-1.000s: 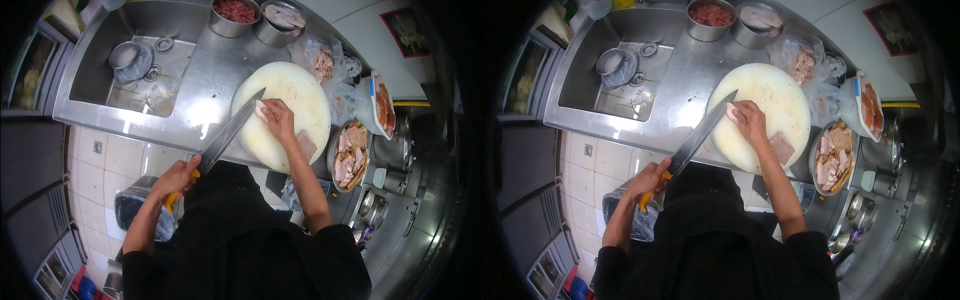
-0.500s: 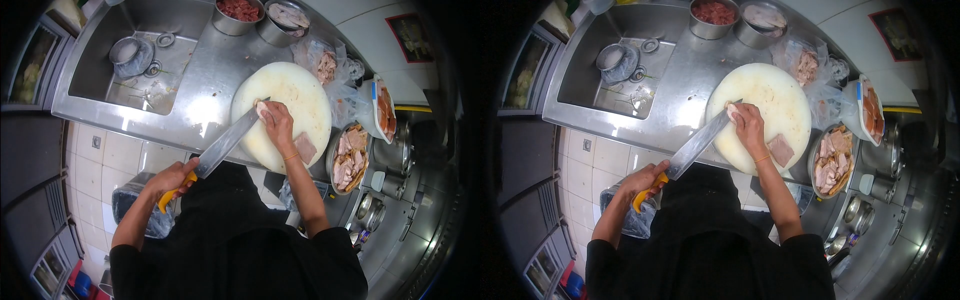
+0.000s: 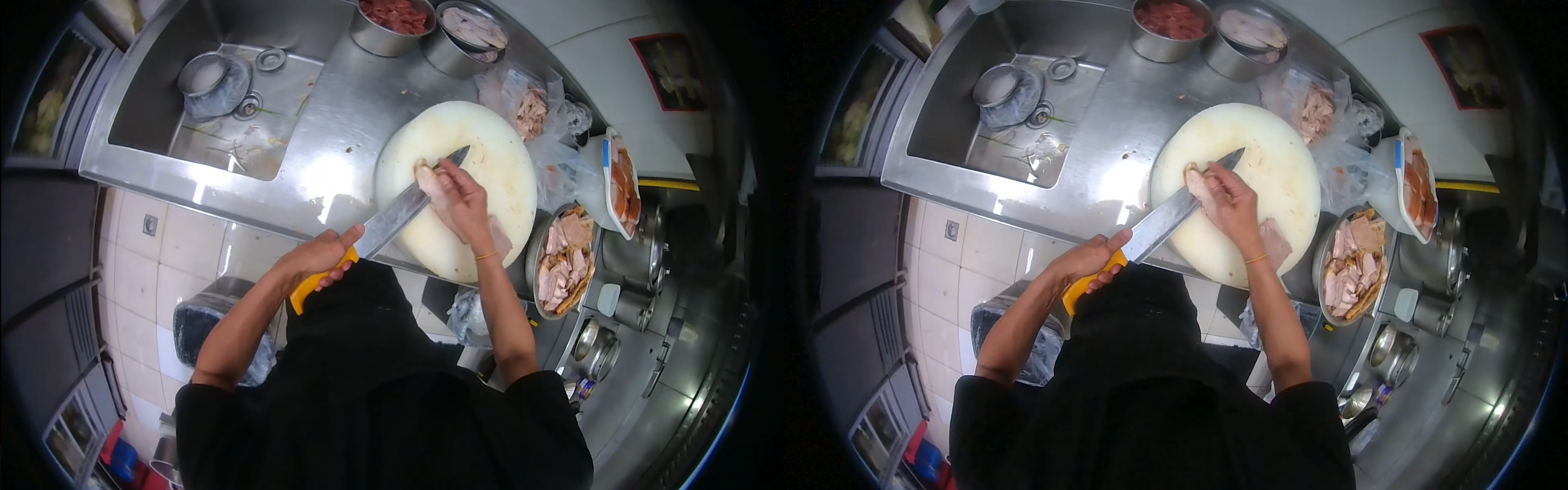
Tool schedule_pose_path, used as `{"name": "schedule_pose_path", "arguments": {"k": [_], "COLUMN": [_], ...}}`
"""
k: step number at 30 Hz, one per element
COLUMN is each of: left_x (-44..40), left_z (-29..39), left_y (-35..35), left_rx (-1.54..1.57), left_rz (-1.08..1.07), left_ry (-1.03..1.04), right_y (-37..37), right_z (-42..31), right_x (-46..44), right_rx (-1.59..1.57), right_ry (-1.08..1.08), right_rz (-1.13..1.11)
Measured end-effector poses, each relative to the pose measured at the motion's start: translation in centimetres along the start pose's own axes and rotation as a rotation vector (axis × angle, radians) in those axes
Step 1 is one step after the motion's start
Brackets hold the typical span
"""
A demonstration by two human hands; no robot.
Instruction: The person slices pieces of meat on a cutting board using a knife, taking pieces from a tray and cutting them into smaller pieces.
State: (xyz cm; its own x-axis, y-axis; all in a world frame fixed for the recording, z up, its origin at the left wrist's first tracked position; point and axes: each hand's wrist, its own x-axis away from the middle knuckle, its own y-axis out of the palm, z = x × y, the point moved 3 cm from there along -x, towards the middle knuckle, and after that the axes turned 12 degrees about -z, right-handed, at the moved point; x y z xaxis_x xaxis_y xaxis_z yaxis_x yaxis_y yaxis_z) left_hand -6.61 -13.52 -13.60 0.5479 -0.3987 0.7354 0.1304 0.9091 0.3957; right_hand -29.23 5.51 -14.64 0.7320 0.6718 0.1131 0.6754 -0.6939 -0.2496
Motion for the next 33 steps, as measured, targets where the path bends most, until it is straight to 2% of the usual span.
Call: {"name": "schedule_pose_path", "arguments": {"k": [3, 4, 7, 11, 14, 23, 29, 33], "left_x": [0.0, 0.0, 0.2, 1.5, 2.7, 0.9, -1.5, -1.3], "left_z": [-0.2, -0.2, -0.5, -1.7, -3.3, -0.8, -0.4, -0.7], "left_y": [0.2, 0.1, 0.3, 0.7, 0.7, 1.6, 1.9, 2.0], "left_rx": [0.001, -0.001, -0.017, -0.026, -0.066, -0.018, -0.006, -0.025], "left_rz": [0.01, 0.008, 0.019, 0.023, 0.002, -0.069, -0.097, -0.053], "left_ry": [-0.011, -0.004, 0.003, -0.005, -0.037, -0.007, 0.005, -0.019], "right_y": [-1.9, -2.1, -0.8, -0.4, -0.6, -0.8, 0.5, -0.6], "right_z": [-4.7, -2.9, -4.5, -4.2, -4.3, -2.6, -4.1, -3.3], "right_x": [2.1, 2.6, 4.1, 4.5, 4.7, 5.0, 6.3, 6.5], "right_rx": [0.686, 0.568, 0.709, 0.665, 0.631, 0.67, 0.917, 0.79], "right_ry": [-0.127, -0.021, 0.108, 0.046, 0.014, -0.018, -0.171, -0.084], "right_rz": [-0.123, -0.153, -0.11, -0.013, -0.036, -0.053, 0.148, 0.045]}}
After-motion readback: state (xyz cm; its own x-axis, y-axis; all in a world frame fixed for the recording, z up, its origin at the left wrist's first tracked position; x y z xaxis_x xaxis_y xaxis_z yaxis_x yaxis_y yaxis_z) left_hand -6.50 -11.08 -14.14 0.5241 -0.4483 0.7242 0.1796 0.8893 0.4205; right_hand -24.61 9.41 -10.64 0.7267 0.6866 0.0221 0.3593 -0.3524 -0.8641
